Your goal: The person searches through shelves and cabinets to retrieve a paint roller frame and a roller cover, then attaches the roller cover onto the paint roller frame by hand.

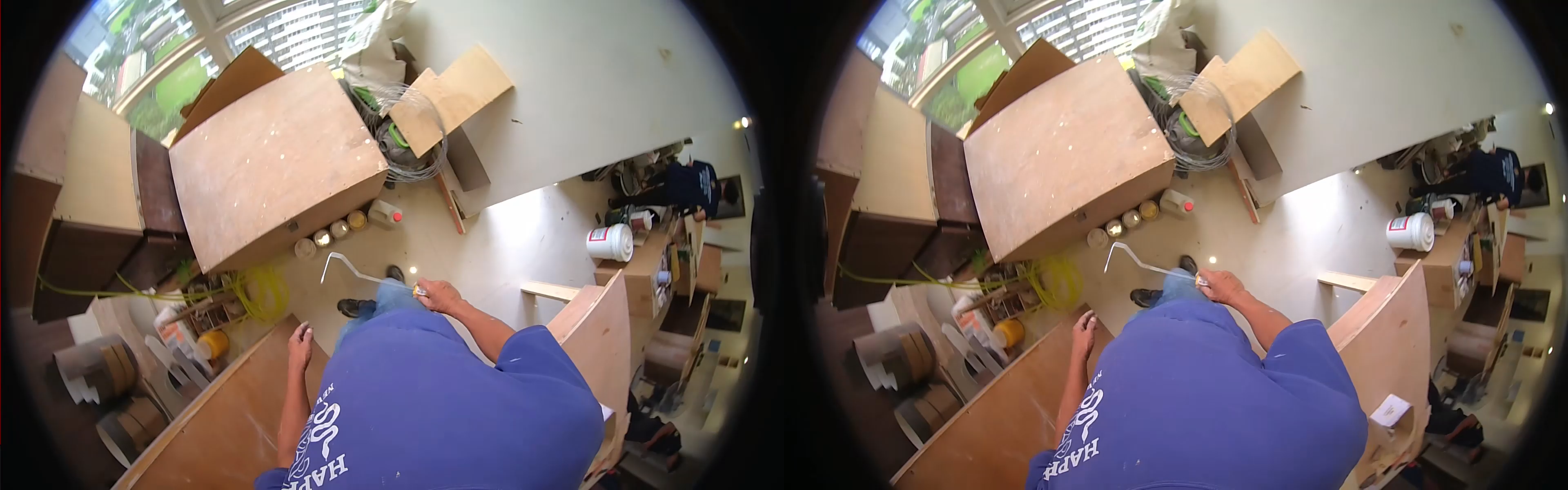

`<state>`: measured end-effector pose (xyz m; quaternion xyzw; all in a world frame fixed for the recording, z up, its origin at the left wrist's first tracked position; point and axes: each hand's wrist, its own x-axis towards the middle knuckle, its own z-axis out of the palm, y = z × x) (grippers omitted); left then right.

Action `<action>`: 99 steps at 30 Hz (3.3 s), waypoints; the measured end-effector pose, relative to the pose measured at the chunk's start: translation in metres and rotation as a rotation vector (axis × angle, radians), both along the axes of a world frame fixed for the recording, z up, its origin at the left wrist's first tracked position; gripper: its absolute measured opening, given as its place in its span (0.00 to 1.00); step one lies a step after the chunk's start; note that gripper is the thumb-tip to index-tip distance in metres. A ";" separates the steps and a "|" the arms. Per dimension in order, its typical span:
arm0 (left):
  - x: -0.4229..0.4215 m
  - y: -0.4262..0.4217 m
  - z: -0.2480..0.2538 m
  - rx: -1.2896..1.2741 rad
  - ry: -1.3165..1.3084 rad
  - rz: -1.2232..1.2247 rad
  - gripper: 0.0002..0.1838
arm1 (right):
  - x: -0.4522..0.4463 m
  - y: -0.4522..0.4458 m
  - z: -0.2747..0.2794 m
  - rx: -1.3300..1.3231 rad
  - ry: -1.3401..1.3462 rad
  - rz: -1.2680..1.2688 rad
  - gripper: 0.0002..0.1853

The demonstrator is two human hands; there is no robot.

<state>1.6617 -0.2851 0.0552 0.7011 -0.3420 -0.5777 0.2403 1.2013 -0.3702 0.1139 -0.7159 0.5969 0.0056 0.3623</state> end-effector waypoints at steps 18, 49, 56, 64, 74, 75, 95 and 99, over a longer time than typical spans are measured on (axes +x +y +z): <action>-0.170 -0.095 0.100 -0.225 0.147 0.106 0.14 | -0.116 0.029 0.016 -0.181 -0.204 0.071 0.14; -0.236 -0.145 0.098 -0.409 0.039 -0.108 0.11 | -0.190 0.180 -0.064 0.755 -1.057 -1.288 0.35; -0.272 -0.139 0.124 -0.416 0.178 -0.150 0.10 | -0.218 0.114 -0.087 0.062 -0.447 -0.695 0.31; -0.285 -0.126 0.156 -0.416 0.121 -0.145 0.09 | -0.216 0.185 -0.193 0.436 -0.269 -0.459 0.35; -0.308 -0.132 0.148 -0.421 0.146 -0.181 0.10 | -0.177 0.317 -0.096 0.839 -0.978 -0.947 0.34; -0.310 -0.135 0.143 -0.423 0.164 -0.191 0.10 | -0.177 0.319 -0.097 0.811 -1.013 -0.917 0.34; -0.316 -0.149 0.124 -0.298 0.133 -0.316 0.14 | -0.289 0.187 -0.131 0.240 -0.462 -1.329 0.31; -0.290 -0.144 0.105 -0.276 0.054 -0.243 0.15 | -0.322 0.171 -0.119 0.217 -0.097 -1.151 0.29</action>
